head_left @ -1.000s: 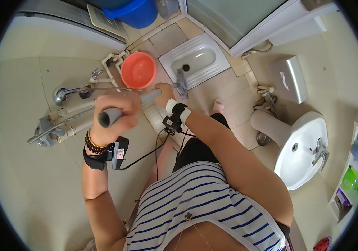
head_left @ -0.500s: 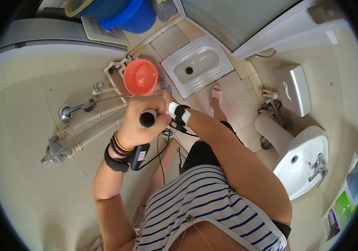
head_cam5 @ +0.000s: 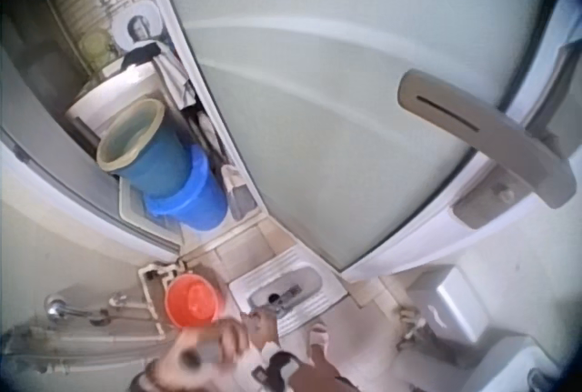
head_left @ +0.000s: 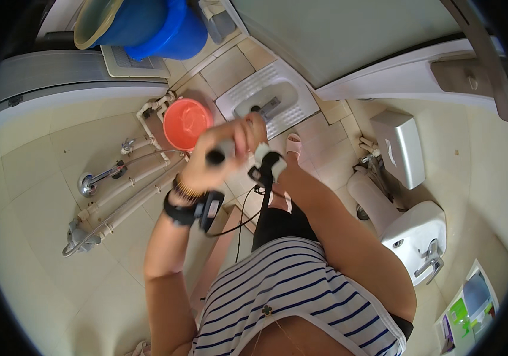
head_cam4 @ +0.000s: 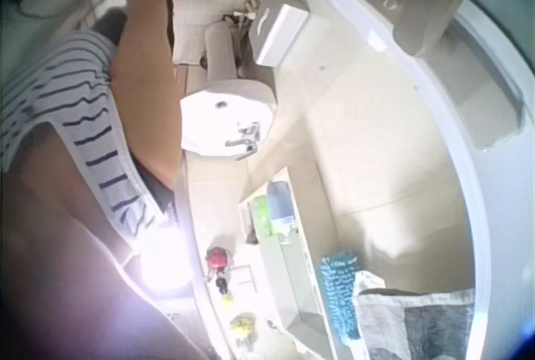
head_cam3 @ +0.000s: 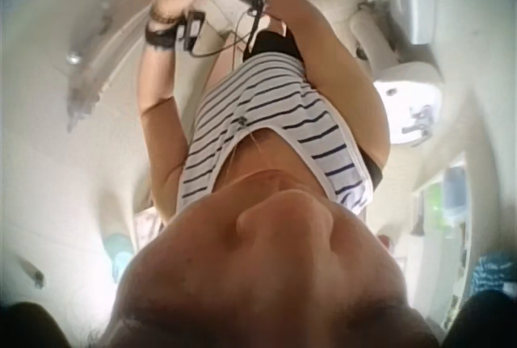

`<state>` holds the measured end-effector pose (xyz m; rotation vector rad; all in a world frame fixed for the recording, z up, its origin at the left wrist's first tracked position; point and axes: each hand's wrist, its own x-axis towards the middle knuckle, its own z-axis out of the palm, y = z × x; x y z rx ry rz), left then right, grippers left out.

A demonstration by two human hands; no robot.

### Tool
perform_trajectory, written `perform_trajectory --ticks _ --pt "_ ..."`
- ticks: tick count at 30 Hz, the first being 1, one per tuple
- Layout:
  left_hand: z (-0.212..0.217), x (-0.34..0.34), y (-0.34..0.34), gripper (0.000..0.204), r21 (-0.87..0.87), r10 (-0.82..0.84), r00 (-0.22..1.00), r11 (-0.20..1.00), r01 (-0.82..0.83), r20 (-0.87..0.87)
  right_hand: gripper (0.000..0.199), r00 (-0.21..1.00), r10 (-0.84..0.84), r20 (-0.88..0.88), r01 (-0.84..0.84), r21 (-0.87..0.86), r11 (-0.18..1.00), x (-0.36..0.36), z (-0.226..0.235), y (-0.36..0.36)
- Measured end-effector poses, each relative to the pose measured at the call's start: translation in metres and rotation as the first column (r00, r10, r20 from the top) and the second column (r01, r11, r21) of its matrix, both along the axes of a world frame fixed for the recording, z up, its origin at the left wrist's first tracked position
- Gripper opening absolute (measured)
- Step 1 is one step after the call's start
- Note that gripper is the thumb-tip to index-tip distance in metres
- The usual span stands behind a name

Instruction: The person cleans the floor using a squeegee tool. They first pull water from a bucket and wipe the bathroom floor around a squat toilet, then move into a bedroom area to wipe the wooden floor surface, moving items like a towel and a fan aside to reach the edges, and finally return to the bathroom to finish wiping the area around the drain.

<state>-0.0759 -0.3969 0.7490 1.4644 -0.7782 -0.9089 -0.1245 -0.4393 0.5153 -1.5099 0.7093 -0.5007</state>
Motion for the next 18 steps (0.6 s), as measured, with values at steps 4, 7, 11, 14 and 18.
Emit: perform_trajectory --ticks 4,7,11,14,18 --pt "-0.012 0.001 0.01 0.021 0.02 -0.12 0.981 0.993 0.118 0.152 0.018 0.991 0.133 0.032 -0.126 -0.175 0.977 -0.001 -0.023 0.0" --pt "-0.012 -0.01 -0.008 0.022 -0.009 -0.207 0.954 0.977 0.214 0.217 0.016 0.986 0.167 0.018 -0.158 -0.243 0.957 -0.011 -0.012 -0.033" --pt "-0.052 -0.016 0.023 0.01 -0.047 0.424 0.904 0.903 -0.427 -0.063 0.02 0.799 0.51 -0.317 -0.567 -0.119 0.815 0.01 -0.031 -0.005" --pt "0.043 0.009 0.034 0.009 0.084 0.453 0.83 0.86 -0.503 0.325 0.047 0.942 0.335 -0.031 -0.336 -0.016 0.942 -0.002 -0.037 -0.004" --pt "0.189 0.004 0.039 0.018 -0.329 0.66 0.74 0.732 -0.596 0.128 0.057 0.718 0.033 -0.696 0.35 0.401 0.846 -0.021 -0.151 -0.007"
